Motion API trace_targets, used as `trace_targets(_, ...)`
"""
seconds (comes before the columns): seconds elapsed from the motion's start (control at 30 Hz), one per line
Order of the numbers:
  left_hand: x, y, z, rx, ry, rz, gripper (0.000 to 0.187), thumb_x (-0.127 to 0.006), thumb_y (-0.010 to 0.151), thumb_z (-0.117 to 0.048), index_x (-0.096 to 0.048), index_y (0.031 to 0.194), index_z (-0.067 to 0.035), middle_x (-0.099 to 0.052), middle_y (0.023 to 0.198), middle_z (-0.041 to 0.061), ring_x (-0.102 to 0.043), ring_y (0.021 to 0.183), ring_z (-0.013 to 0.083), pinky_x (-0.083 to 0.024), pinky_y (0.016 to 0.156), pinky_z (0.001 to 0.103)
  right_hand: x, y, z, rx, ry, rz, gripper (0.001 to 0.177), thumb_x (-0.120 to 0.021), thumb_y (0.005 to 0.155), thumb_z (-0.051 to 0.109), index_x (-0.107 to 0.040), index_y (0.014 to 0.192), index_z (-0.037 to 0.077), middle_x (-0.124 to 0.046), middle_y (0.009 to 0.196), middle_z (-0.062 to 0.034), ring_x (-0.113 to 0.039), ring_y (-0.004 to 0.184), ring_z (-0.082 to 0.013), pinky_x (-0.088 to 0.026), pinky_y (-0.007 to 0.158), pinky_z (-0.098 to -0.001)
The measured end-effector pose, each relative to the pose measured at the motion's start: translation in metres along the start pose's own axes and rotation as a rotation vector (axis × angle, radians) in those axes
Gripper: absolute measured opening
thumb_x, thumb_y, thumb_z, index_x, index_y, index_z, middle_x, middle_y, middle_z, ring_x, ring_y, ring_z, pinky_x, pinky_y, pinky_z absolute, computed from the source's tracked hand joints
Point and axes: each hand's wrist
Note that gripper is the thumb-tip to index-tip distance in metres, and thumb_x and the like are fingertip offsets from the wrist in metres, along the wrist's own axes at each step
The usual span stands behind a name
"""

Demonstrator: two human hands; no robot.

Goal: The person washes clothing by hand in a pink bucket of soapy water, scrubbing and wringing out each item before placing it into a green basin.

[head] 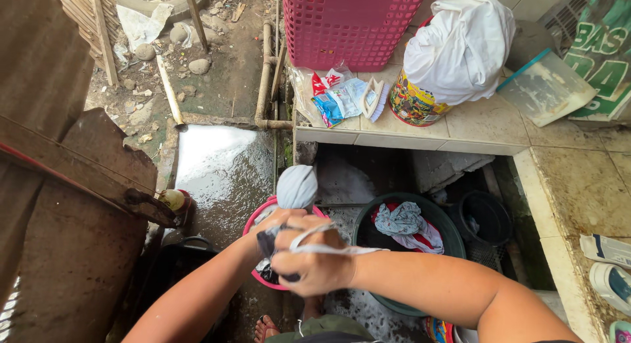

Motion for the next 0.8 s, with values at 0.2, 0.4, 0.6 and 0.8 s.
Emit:
trace_targets(0.2,-0.003,0.008,0.011,0.573,-1.319,-0.437,0.030,-0.062,0.090,-0.028,-0.066,0.107,-0.004,-0.075,0.096,0.018,-0.074,0.091,0.0311,-0.062,0.083,0.050,0.006,-0.012,-0.025,-0.277,0.108,-0.274,0.023,-0.081,0.077,0.013,-0.058,0.079,0.011,-0.064,0.086,-0.0070,-0.066,0.082,-0.0264,-0.052,0.072,-0.0384)
trace_targets(0.4,0.010,-0.012,0.007,0.066,-1.430,-0.681,0.063,-0.073,0.095,-0.027,-0.051,0.145,0.002,-0.066,0.125,0.025,-0.069,0.104,0.0361,-0.060,0.089,0.049,-0.001,-0.030,-0.025,-0.806,0.701,-0.633,0.023,-0.079,0.076,0.008,-0.056,0.083,0.009,-0.063,0.081,-0.0052,-0.059,0.071,-0.0204,-0.049,0.067,-0.0396)
trace_targets(0.6,0.005,-0.036,-0.024,-0.026,-1.175,-1.108,0.113,-0.076,0.080,-0.050,0.001,0.162,-0.042,-0.037,0.161,0.012,-0.049,0.138,0.0368,-0.050,0.104,0.057,-0.002,-0.033,-0.030,-1.497,1.552,-1.052,0.021,-0.066,0.079,0.027,-0.066,0.095,0.014,-0.071,0.091,-0.0076,-0.071,0.088,-0.0268,-0.060,0.077,-0.0484)
trace_targets(0.8,-0.009,-0.085,-0.028,-0.039,-0.989,-0.640,0.124,-0.087,0.070,-0.035,-0.003,0.161,-0.025,-0.033,0.161,0.019,-0.044,0.144,0.0376,-0.045,0.111,0.056,-0.021,-0.071,-0.052,-1.491,2.025,-1.224,0.032,-0.065,0.095,0.042,-0.073,0.107,0.014,-0.075,0.106,-0.0045,-0.069,0.100,-0.0234,-0.058,0.086,-0.0407)
Point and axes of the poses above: each hand's wrist, its own y-axis towards the middle knuckle, its own x-axis out of the back of the hand, z = x × y
